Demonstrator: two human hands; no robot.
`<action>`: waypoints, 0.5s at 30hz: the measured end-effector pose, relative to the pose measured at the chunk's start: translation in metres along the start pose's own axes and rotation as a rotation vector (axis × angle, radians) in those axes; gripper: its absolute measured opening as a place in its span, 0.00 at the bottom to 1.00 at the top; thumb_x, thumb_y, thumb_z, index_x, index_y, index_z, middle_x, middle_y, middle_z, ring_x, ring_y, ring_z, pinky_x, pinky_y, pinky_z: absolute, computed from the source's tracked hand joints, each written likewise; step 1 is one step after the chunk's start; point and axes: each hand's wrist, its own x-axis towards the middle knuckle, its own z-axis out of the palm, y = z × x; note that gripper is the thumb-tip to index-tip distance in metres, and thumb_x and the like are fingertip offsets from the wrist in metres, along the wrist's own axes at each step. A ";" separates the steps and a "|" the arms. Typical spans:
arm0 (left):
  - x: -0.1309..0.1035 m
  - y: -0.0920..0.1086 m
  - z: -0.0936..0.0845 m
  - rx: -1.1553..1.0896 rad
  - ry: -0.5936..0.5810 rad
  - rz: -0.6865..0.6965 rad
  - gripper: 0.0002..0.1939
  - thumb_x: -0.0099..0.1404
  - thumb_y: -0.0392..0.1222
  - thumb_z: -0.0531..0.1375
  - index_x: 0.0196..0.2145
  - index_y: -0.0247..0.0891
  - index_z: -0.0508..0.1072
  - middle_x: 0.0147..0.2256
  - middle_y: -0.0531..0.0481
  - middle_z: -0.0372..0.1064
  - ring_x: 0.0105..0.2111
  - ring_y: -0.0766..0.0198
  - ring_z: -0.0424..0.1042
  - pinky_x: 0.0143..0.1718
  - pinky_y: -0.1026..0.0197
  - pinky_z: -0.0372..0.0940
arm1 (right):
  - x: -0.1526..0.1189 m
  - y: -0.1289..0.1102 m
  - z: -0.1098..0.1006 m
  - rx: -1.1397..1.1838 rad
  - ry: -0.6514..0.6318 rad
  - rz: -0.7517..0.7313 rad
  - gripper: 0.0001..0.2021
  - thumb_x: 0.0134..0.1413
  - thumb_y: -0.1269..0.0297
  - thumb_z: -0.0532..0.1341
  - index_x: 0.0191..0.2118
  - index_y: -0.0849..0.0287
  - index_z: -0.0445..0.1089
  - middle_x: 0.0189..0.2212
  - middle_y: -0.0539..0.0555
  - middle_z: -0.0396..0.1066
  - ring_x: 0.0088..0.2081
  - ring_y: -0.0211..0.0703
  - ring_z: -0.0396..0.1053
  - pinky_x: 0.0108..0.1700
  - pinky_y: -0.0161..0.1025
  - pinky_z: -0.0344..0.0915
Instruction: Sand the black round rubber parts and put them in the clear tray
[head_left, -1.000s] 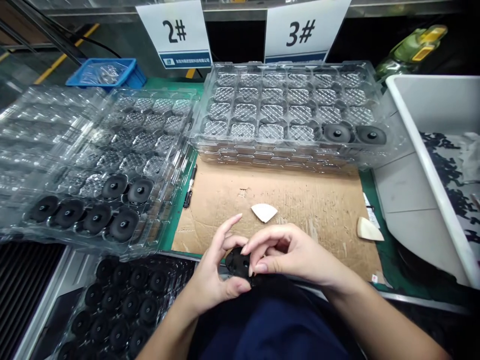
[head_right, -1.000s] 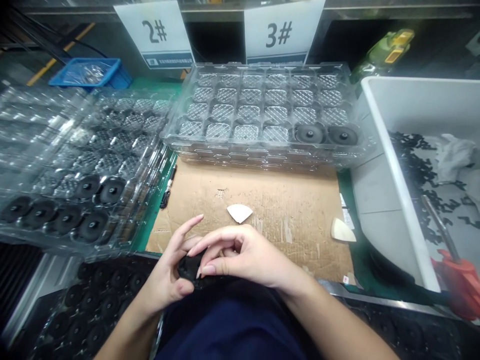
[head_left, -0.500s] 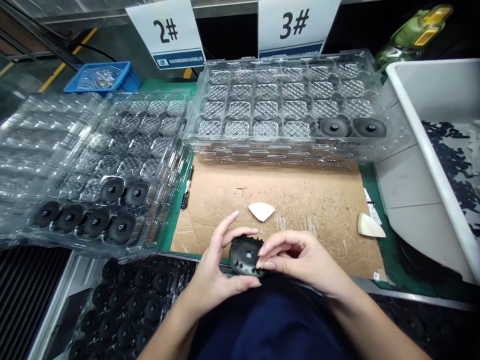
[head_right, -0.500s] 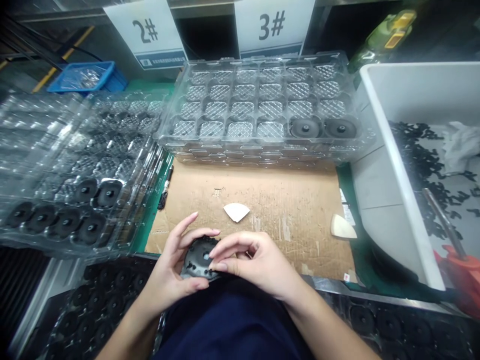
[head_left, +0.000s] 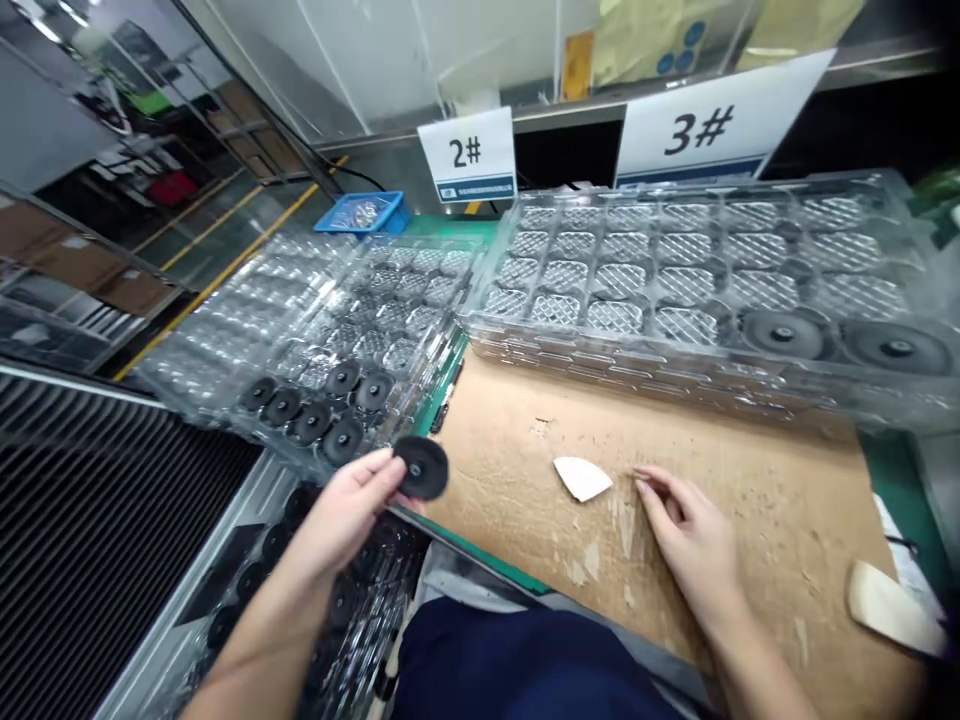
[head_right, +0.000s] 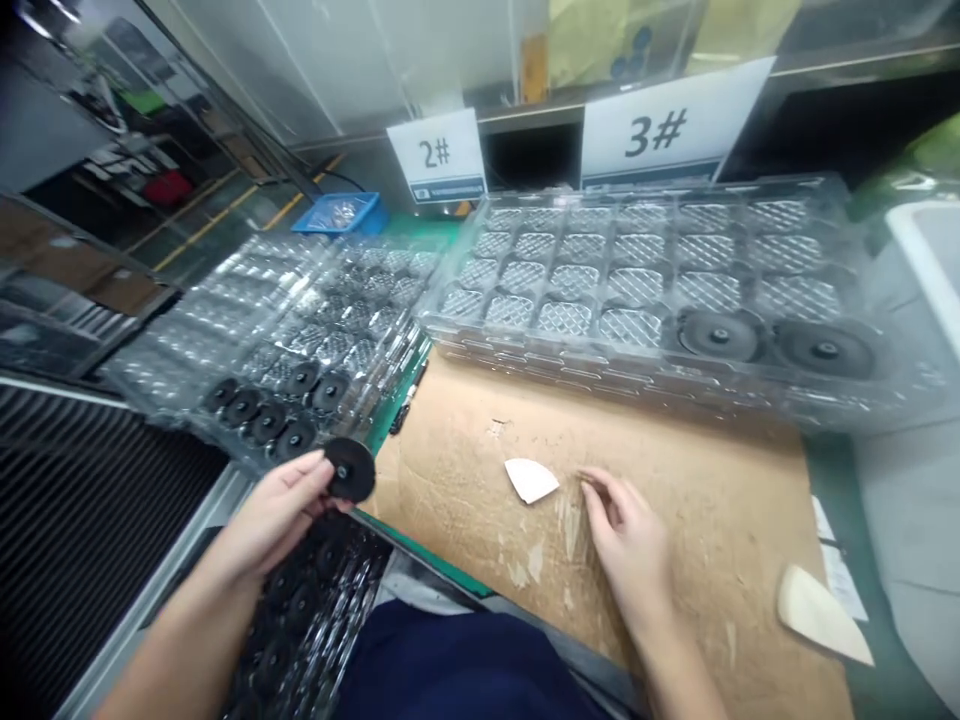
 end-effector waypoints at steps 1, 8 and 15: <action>0.002 0.006 -0.018 0.040 0.077 0.012 0.19 0.58 0.55 0.58 0.29 0.33 0.71 0.24 0.52 0.71 0.24 0.67 0.69 0.28 0.66 0.65 | -0.001 0.003 0.003 -0.006 -0.006 -0.018 0.11 0.55 0.59 0.55 0.40 0.55 0.72 0.28 0.51 0.69 0.25 0.38 0.63 0.30 0.37 0.60; 0.036 0.048 -0.129 0.570 0.488 0.078 0.24 0.60 0.54 0.56 0.40 0.26 0.71 0.32 0.56 0.70 0.40 0.61 0.69 0.46 0.56 0.60 | -0.003 0.014 0.008 0.003 -0.029 -0.093 0.12 0.56 0.58 0.54 0.38 0.53 0.72 0.36 0.51 0.73 0.37 0.44 0.70 0.38 0.38 0.63; 0.090 0.027 -0.145 0.963 0.573 0.128 0.20 0.67 0.48 0.49 0.41 0.26 0.70 0.42 0.49 0.67 0.42 0.57 0.69 0.47 0.53 0.62 | -0.003 0.014 0.009 0.020 -0.031 -0.099 0.11 0.57 0.59 0.53 0.38 0.52 0.72 0.36 0.50 0.73 0.38 0.44 0.70 0.40 0.39 0.63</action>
